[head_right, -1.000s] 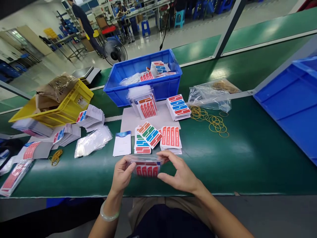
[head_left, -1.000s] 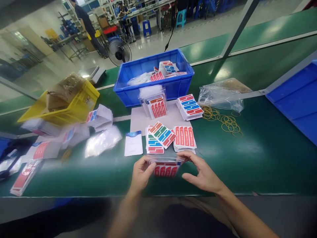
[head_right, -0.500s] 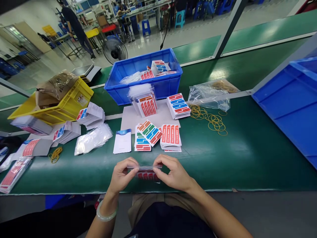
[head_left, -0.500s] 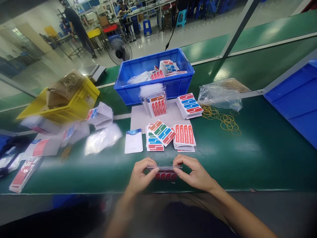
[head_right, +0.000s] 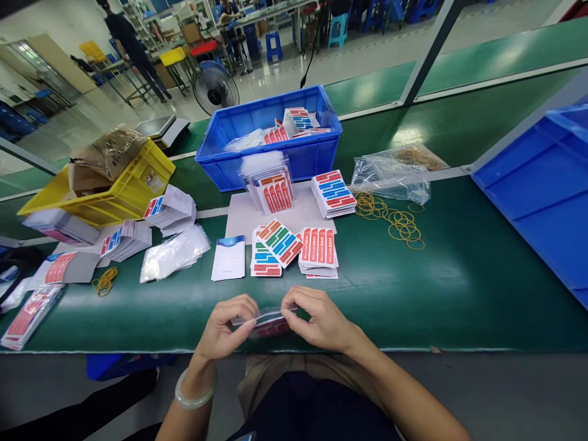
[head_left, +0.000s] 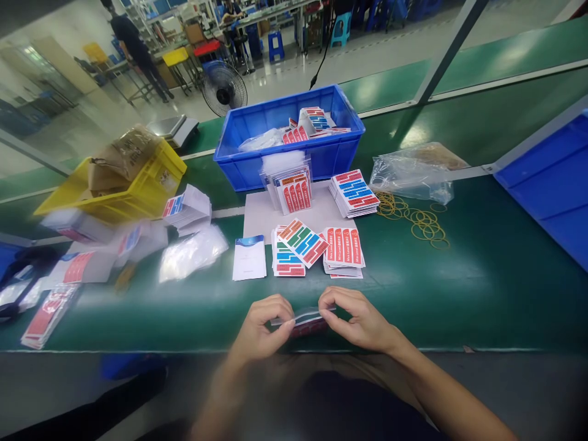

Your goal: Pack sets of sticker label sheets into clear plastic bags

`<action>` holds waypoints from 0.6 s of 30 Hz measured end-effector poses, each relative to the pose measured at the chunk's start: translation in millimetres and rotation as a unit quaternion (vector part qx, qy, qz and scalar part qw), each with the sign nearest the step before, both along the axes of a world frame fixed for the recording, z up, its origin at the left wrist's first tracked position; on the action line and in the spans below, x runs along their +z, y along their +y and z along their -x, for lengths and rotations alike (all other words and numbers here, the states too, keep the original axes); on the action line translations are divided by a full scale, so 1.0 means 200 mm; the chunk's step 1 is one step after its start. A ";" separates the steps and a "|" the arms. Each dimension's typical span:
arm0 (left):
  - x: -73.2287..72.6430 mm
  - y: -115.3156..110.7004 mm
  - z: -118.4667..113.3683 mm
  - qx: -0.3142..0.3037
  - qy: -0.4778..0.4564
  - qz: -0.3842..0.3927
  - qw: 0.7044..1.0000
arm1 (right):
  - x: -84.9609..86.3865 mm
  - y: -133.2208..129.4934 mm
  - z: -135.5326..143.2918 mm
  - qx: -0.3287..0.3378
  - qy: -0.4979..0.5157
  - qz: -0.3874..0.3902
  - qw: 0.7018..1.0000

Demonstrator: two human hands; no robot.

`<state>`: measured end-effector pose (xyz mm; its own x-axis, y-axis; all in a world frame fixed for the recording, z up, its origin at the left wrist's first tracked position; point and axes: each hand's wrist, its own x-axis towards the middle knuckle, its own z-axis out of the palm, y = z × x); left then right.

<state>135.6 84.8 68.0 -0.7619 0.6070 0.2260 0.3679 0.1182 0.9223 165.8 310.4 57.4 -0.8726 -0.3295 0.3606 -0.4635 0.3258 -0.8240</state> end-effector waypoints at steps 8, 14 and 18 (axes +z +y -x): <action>0.05 0.06 -0.01 0.029 0.045 0.058 0.997 | 0.03 -0.06 0.03 0.044 0.009 0.007 0.999; 0.08 0.07 -0.01 0.024 0.049 0.061 0.997 | 0.04 -0.06 0.04 0.055 0.006 0.010 0.998; 0.08 0.07 -0.01 0.018 0.032 0.063 0.997 | 0.05 -0.05 0.04 0.072 -0.003 -0.014 0.997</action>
